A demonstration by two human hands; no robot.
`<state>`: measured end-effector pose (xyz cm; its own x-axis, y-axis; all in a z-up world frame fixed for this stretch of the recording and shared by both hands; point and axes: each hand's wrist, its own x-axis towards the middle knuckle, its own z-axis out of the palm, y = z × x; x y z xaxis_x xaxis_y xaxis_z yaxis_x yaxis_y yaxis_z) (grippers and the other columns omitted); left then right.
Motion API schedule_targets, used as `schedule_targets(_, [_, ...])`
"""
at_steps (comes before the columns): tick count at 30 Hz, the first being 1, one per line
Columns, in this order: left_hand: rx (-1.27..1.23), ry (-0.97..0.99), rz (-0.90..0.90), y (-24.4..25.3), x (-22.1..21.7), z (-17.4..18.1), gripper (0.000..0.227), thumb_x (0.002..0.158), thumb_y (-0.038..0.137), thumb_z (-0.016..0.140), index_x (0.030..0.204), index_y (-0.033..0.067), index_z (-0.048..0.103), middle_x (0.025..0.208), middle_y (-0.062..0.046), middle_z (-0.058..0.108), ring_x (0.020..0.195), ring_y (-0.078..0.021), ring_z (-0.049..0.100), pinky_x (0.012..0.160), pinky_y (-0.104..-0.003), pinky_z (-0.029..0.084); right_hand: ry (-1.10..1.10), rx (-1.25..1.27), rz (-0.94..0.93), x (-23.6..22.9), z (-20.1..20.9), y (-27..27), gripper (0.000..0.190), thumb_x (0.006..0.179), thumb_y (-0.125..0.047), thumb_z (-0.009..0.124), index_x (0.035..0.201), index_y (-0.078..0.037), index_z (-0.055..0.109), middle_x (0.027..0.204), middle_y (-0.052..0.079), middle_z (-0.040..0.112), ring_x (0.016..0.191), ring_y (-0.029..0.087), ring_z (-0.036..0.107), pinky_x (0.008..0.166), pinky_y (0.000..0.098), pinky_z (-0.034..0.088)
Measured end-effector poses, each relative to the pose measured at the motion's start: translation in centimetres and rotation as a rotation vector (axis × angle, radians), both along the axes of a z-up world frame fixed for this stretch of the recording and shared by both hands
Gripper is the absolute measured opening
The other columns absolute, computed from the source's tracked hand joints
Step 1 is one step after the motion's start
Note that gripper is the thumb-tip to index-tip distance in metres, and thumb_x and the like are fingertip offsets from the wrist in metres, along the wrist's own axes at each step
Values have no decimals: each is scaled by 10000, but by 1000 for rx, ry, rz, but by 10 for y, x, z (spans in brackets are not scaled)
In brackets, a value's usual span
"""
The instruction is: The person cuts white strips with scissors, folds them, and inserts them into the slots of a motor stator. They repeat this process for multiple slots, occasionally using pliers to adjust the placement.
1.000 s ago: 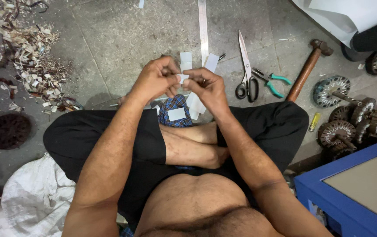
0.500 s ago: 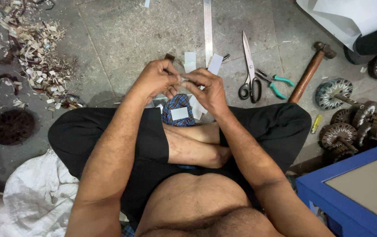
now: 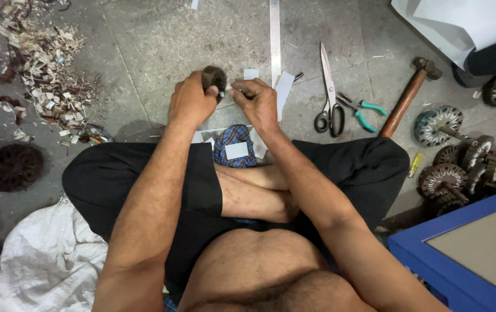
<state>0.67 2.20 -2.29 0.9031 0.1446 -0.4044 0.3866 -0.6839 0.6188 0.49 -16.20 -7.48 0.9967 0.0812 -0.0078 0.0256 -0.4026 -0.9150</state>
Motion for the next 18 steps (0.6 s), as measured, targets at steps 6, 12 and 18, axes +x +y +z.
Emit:
schedule_targets(6, [-8,8,79,4,6,-6,453,898,302,704,1255,38,614,1218,-248,668,1160,-466,606,974,-529,490,1,-4,-3,4,-7,12,175,842,-88,833,1010,-54,796,931,65,747,759,121,691,687,264,567])
schedule_targets(12, [-28,12,75,4,5,-1,433,885,313,714,1234,66,642,1211,-231,680,1173,-449,609,991,-518,492,4,11,-5,-2,-10,14,148,846,-62,805,990,-34,788,931,61,747,740,109,680,676,254,556])
schedule_targets(18, [-62,-41,54,3,3,2,423,873,324,734,1203,71,656,1174,-223,694,1131,-443,631,951,-516,511,287,132,-116,1,-6,25,158,854,-39,745,1011,-28,764,853,97,767,668,139,662,611,286,537])
